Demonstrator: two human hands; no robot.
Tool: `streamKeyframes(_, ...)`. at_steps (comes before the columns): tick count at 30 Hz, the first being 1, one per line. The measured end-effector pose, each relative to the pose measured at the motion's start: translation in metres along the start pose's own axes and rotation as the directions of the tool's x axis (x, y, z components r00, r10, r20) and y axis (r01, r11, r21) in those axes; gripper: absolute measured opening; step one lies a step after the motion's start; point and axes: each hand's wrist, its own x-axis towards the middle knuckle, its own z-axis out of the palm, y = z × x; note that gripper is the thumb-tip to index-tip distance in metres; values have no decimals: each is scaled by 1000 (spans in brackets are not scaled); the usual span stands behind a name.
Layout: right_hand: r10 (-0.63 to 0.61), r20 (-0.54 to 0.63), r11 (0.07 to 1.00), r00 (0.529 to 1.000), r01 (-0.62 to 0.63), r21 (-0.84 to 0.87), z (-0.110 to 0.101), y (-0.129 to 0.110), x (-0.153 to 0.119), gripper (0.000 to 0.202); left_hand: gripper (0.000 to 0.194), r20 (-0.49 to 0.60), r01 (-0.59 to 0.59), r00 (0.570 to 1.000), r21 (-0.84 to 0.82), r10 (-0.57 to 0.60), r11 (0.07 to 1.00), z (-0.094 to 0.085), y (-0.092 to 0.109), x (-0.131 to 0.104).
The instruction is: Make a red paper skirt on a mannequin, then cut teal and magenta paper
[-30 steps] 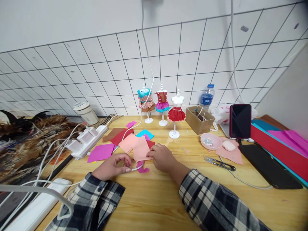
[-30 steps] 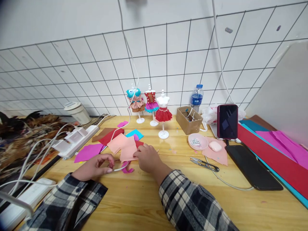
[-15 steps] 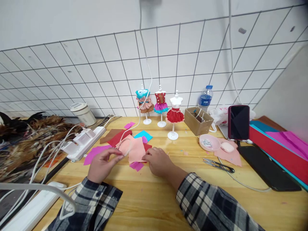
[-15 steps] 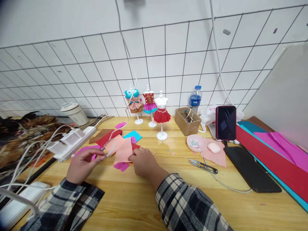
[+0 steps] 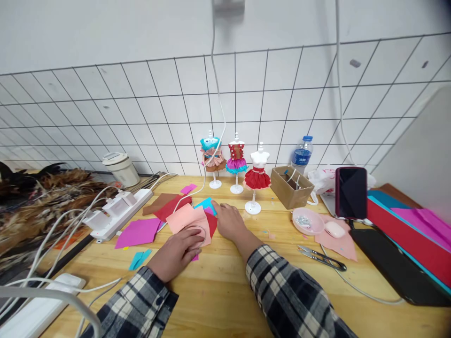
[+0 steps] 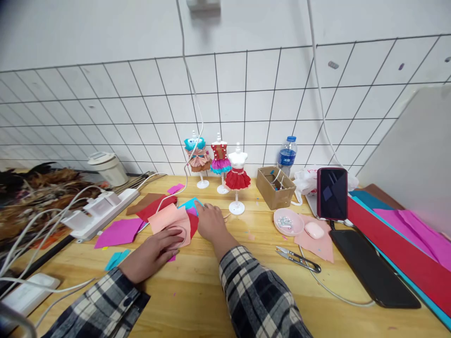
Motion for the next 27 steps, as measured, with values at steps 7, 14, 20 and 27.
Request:
streamKeyframes(7, 95, 23, 989, 995, -92, -119, -3, 12, -4, 24, 32, -29, 195, 981, 122, -193, 973, -15, -11, -1)
streamKeyframes(14, 103, 21, 982, 995, -98, -160, -11, 4, -12, 27, 31, -97, 307, 951, 181, -294, 934, -16, -1, -2)
streamKeyframes(20, 79, -63, 990, 995, -86, -113, -19, -4, -36, 26, 37, -304, 344, 919, 306, -252, 888, -23, 7, -7)
streamKeyframes(27, 82, -29, 995, 996, -80, 57, -11, 8, -45, 17, 29, -416, 55, 908, 226, 45, 973, -20, 7, -10)
